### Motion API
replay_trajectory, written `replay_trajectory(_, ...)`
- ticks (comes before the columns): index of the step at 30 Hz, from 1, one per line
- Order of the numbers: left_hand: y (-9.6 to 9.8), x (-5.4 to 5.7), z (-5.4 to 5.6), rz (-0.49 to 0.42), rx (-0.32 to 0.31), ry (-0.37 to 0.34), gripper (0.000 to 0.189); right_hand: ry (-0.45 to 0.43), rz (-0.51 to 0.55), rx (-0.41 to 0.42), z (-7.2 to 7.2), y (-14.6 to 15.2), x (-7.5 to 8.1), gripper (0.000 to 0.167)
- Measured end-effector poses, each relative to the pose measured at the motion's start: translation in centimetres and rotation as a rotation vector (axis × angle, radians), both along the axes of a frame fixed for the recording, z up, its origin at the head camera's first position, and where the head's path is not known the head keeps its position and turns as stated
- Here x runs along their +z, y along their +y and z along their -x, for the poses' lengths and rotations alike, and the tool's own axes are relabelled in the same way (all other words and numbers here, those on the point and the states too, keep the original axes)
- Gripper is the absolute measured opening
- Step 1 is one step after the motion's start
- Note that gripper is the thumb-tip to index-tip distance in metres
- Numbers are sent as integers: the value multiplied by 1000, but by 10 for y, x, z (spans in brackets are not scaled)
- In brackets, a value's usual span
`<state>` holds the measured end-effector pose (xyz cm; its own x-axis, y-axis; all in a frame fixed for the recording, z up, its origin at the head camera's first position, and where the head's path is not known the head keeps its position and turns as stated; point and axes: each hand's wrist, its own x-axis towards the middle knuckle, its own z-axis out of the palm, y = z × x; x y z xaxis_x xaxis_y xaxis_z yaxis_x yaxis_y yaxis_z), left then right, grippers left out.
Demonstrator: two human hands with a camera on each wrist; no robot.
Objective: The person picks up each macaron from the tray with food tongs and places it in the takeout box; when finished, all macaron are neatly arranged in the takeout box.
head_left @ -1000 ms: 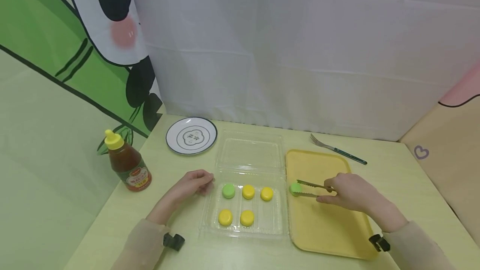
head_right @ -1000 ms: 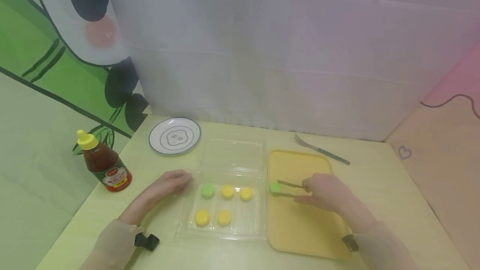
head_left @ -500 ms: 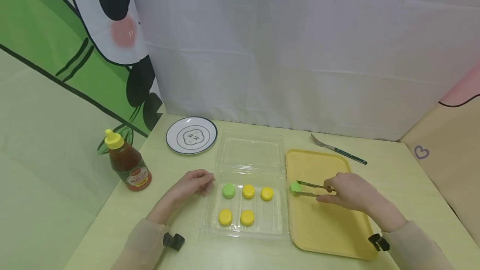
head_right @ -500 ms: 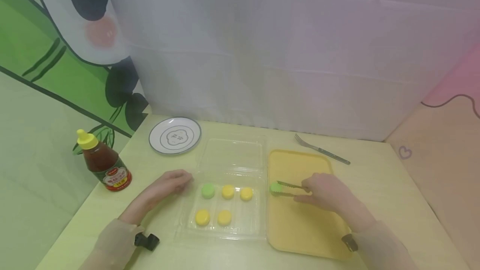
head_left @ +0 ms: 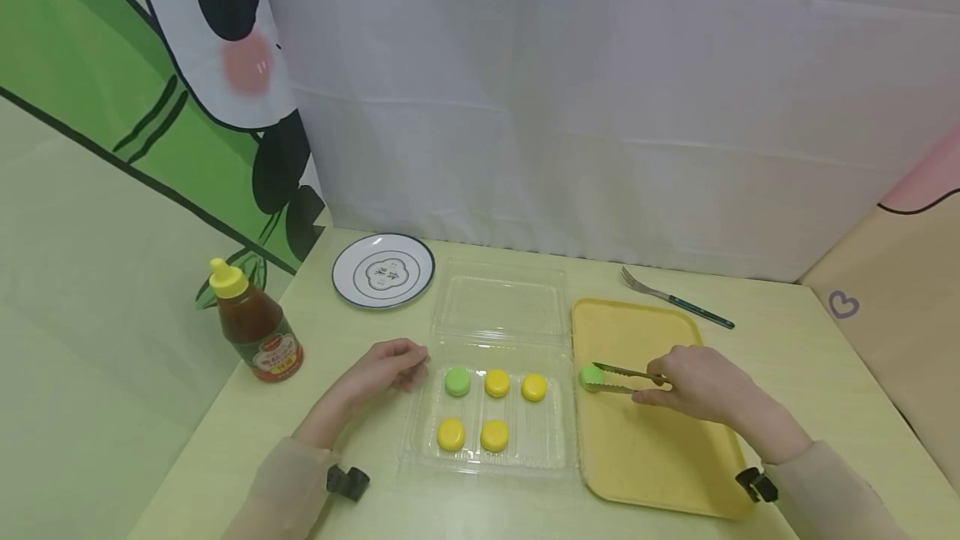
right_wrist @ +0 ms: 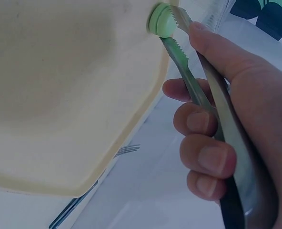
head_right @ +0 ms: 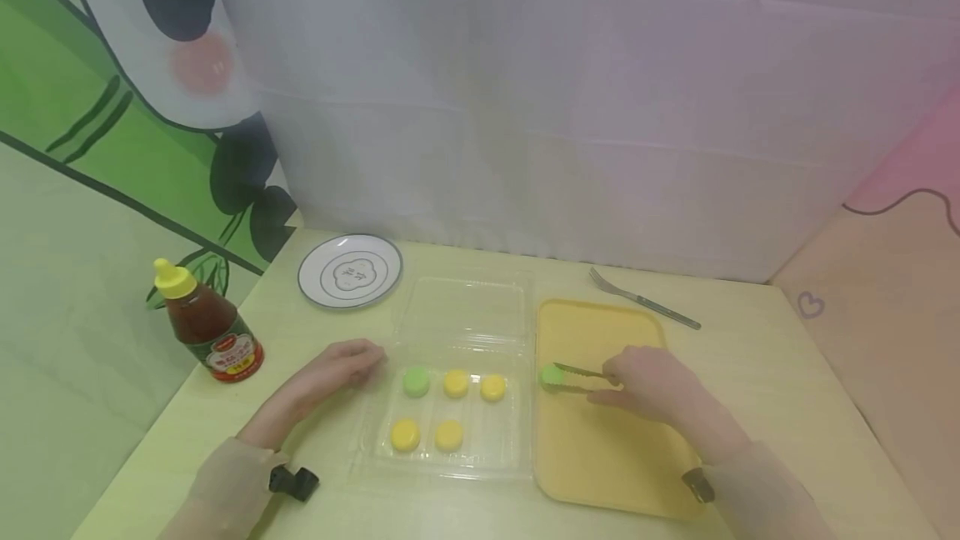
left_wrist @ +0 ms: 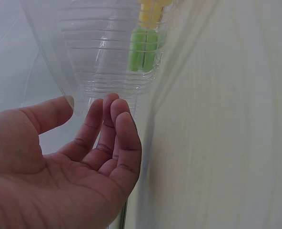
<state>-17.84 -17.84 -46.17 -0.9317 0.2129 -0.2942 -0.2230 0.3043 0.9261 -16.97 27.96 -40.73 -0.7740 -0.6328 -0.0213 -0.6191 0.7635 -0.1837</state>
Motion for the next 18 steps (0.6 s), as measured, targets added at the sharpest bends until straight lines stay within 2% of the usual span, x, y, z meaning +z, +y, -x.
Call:
replay_trajectory(13,0,-3,1,-7,-7,1,32,-11,-5,-11,-4,0,9,35)
replay_trajectory(18,0,-2,1,-4,-6,0,32,-14,-11,-10,-4,1,14,29)
